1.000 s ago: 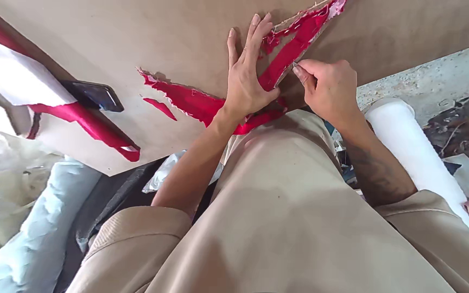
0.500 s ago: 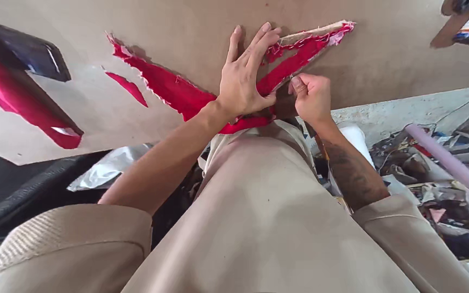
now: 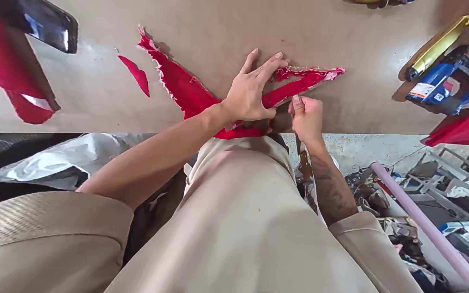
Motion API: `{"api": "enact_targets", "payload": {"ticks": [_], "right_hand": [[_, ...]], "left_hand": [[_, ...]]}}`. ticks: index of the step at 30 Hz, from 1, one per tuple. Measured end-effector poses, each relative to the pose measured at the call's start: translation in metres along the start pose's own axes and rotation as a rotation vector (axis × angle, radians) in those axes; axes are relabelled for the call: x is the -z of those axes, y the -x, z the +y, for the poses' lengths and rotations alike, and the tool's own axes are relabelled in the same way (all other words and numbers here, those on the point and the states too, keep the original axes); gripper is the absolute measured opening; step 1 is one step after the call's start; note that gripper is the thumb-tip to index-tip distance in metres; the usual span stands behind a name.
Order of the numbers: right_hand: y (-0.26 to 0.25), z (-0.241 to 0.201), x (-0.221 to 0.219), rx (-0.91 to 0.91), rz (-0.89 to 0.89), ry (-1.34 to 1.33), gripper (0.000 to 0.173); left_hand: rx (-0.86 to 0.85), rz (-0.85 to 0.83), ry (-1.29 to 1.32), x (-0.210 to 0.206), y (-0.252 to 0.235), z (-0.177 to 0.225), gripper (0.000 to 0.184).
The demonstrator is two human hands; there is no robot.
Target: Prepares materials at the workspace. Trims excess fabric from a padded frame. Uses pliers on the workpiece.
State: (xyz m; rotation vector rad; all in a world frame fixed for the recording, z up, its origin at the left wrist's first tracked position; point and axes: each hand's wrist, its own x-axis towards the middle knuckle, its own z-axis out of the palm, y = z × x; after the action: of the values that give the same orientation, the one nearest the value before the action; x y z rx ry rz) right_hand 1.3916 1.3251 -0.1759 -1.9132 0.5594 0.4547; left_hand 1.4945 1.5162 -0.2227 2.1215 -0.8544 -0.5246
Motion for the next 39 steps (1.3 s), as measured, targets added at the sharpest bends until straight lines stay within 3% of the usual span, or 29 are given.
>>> {"api": "enact_targets", "payload": {"ticks": [2,6,8,10,11,13,18,22,27,31,35,37,39], "right_hand": [[-0.002,0.01,0.003,-0.19,-0.179,-0.491,0.049],[-0.004,0.014,-0.001,-0.085,-0.062,-0.315,0.049],[-0.01,0.013,0.001,-0.078,-0.167,-0.601,0.049],[-0.01,0.015,0.004,-0.123,-0.38,-0.98,0.055],[-0.009,0.013,0.005,-0.128,-0.413,-1.045,0.057],[0.001,0.005,0.006,-0.113,-0.315,-0.904,0.054],[0.037,-0.004,0.011,0.043,0.007,0.054,0.033],[0.024,0.002,0.005,0.127,0.161,0.433,0.03],[0.014,0.003,0.01,0.215,0.131,0.593,0.032],[0.014,-0.007,0.008,0.208,0.141,0.673,0.032],[0.013,-0.029,-0.012,0.136,0.168,0.995,0.03],[0.003,-0.026,-0.009,0.106,0.111,0.852,0.027],[-0.009,-0.012,0.001,0.113,0.006,0.54,0.028]], "left_hand": [[0.001,0.007,-0.001,-0.003,0.001,0.001,0.106],[0.006,0.015,0.028,-0.003,0.002,0.003,0.104],[0.002,0.04,0.031,-0.002,0.001,0.002,0.107],[0.008,0.055,0.035,-0.003,0.001,0.003,0.11],[0.007,0.055,0.04,-0.002,0.0,0.003,0.11],[0.004,0.054,0.046,-0.001,0.001,0.003,0.111],[0.011,0.043,0.004,-0.003,0.001,0.006,0.109],[0.034,-0.091,-0.097,0.001,0.0,0.009,0.117],[0.057,-0.016,-0.117,0.004,0.019,0.012,0.115],[0.04,-0.072,-0.063,-0.008,0.025,0.008,0.114],[0.062,0.035,-0.06,-0.015,0.025,0.006,0.11],[0.078,0.047,-0.079,-0.016,0.025,0.006,0.11],[0.088,0.039,-0.073,-0.016,0.026,0.005,0.11]]}}
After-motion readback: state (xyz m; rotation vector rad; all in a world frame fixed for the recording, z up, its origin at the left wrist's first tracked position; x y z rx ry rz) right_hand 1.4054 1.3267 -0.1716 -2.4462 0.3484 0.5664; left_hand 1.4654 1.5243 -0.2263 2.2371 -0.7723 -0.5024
